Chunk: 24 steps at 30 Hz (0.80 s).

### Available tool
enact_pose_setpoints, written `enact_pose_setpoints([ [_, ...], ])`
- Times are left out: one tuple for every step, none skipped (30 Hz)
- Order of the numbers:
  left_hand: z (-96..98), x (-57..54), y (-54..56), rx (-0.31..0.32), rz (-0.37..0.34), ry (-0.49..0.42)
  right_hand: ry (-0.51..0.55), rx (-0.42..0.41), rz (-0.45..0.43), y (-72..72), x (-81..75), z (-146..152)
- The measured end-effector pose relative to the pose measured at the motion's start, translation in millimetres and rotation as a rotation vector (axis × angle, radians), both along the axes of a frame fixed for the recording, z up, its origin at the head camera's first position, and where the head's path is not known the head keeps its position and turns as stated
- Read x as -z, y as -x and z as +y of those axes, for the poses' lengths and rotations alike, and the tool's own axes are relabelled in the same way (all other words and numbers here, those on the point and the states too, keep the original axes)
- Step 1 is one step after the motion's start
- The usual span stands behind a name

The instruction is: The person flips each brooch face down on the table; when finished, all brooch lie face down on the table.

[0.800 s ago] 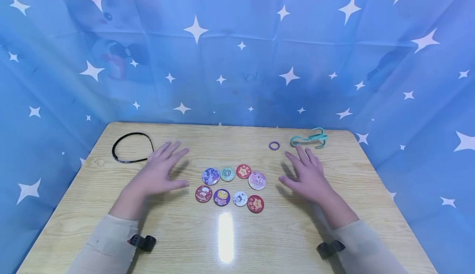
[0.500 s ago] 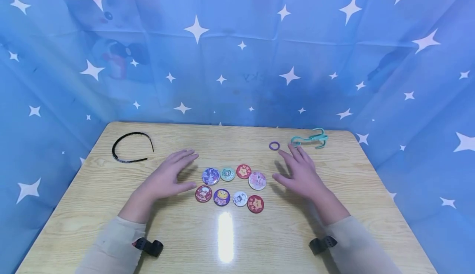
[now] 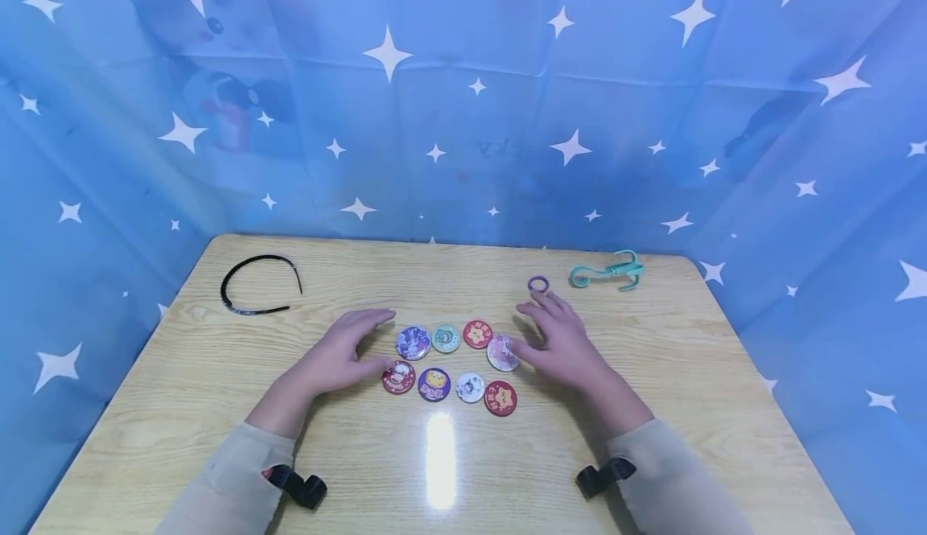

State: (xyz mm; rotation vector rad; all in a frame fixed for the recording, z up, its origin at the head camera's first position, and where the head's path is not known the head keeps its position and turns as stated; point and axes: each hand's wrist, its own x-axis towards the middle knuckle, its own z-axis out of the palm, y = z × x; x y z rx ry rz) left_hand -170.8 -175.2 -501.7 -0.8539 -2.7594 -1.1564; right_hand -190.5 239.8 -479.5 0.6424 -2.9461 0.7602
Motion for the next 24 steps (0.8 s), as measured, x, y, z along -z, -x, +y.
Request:
enact_pose_setpoints([
  [0.1, 0.5, 0.0, -0.005, -0.001, -0.004, 0.001, -0.006, 0.0, -0.2, 0.8, -2],
  [0.4, 1.5, 0.1, -0.008, -0.001, -0.006, -0.001, -0.012, 0.001, -0.5, 1.3, -5],
  [0.6, 2.4, 0.3, -0.013, -0.003, -0.007, -0.002, -0.019, 0.002, -1.0, 1.2, -8],
  [1.0, 3.6, 0.6, -0.017, -0.004, -0.008, -0.005, -0.025, 0.003, -1.5, 1.1, -11],
  [1.4, 4.6, 0.8, -0.022, -0.003, -0.006, -0.007, -0.03, 0.006, -2.0, 1.1, -14],
  [1.8, 5.6, 1.1, -0.026, -0.001, -0.004, -0.008, -0.032, 0.008, -2.3, 1.2, -16],
  [2.5, 6.5, 1.2, -0.029, 0.003, -0.002, -0.007, -0.036, 0.011, -2.9, 1.0, -20],
  [3.2, 7.2, 1.1, -0.032, 0.009, 0.002, 0.0, -0.039, 0.013, -3.4, 1.2, -23],
  [3.9, 7.7, 0.9, -0.036, 0.014, 0.009, 0.005, -0.043, 0.015, -4.0, 1.5, -26],
  [4.5, 8.3, 0.6, -0.039, 0.019, 0.015, 0.01, -0.046, 0.015, -4.4, 2.6, -29],
  [5.2, 8.8, 0.2, -0.041, 0.022, 0.021, 0.017, -0.051, 0.014, -4.8, 3.4, -32],
  [5.9, 9.5, -0.2, -0.044, 0.025, 0.027, 0.025, -0.056, 0.012, -5.3, 4.2, -34],
  [6.7, 10.1, -0.7, -0.048, 0.029, 0.032, 0.029, -0.063, 0.01, -5.6, 5.2, -37],
  [7.3, 10.7, -1.1, -0.053, 0.03, 0.036, 0.032, -0.068, 0.009, -5.7, 6.5, -40],
  [7.9, 11.6, -1.4, -0.059, 0.035, 0.035, 0.031, -0.074, 0.009, -5.6, 7.3, -42],
  [8.7, 12.3, -1.7, -0.066, 0.038, 0.032, 0.032, -0.081, 0.009, -5.3, 8.1, -45],
  [9.7, 13.0, -1.9, -0.074, 0.044, 0.031, 0.033, -0.086, 0.009, -4.8, 8.6, -47],
  [10.8, 13.6, -2.0, -0.083, 0.053, 0.034, 0.029, -0.091, 0.011, -4.1, 9.4, -49],
  [11.7, 14.1, -2.2, -0.09, 0.06, 0.037, 0.026, -0.096, 0.013, -3.5, 10.6, -51],
  [12.6, 14.8, -2.2, -0.097, 0.067, 0.043, 0.025, -0.102, 0.016, -2.8, 11.3, -53],
  [13.5, 15.1, -2.3, -0.102, 0.074, 0.049, 0.027, -0.108, 0.015, -2.3, 11.7, -56],
  [14.2, 15.4, -2.6, -0.107, 0.079, 0.058, 0.028, -0.114, 0.016, -1.7, 12.5, -58],
  [14.5, 15.8, -2.8, -0.111, 0.084, 0.067, 0.03, -0.12, 0.017, -1.2, 13.3, -62],
  [14.7, 16.0, -2.9, -0.115, 0.089, 0.076, 0.036, -0.128, 0.018, -0.5, 14.1, -65],
])
